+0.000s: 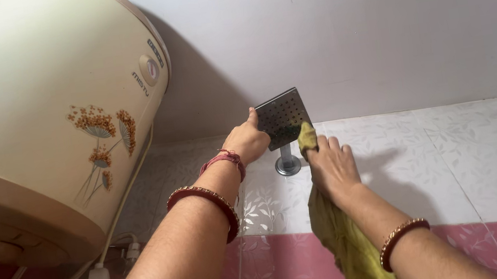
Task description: The person wipes a wall-mounted shower head with a yellow cloth, then moves to a basin of water on the floor. They rinse a dark cloth in the basin and continue wiping the basin's rim and interior with the yellow cloth.
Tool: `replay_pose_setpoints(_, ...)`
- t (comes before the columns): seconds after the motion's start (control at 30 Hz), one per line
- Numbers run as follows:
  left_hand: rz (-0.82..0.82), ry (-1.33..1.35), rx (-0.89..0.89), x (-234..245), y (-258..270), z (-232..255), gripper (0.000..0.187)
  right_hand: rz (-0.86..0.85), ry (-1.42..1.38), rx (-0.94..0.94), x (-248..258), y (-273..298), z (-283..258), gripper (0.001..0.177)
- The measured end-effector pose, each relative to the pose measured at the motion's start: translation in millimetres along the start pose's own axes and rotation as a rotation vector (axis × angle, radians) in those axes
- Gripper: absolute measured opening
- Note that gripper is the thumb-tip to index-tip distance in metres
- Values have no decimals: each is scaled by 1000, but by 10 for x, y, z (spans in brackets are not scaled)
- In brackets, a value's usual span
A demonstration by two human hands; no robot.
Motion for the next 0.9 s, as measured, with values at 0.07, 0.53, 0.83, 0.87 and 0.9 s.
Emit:
replay_pose_setpoints(0.07,-13,-6,19,24,20,18,92,32,-75,12,15,65,-63,33)
replay_pose_setpoints(0.53,-24,74,-38,-140,-407,-79,88,-11,-793,-415,81,-505,-551,48)
replay_pose_setpoints(0.83,-84,234,-158,-157,-173,-135,91,-143,-979,-479,-24,-110,-199,21)
replay_pose_setpoints(0.87,-123,214,-110,-208,-58,-185,93,-173,-1076,-463,-125,-32,-229,21)
replay_pose_setpoints(0.9,-233,162,-15,-276,55,-238,88,-201,-1173,-448,-220,25,-249,21)
Point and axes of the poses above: each hand's wrist, its own y-axis away from the middle knuckle, its own x-axis out of the back of the hand, z = x × y, the point moved 2 cm from there along -y, towards the middle knuckle, and after that the axes turned 9 degrees about x, right-handed, at the moved point
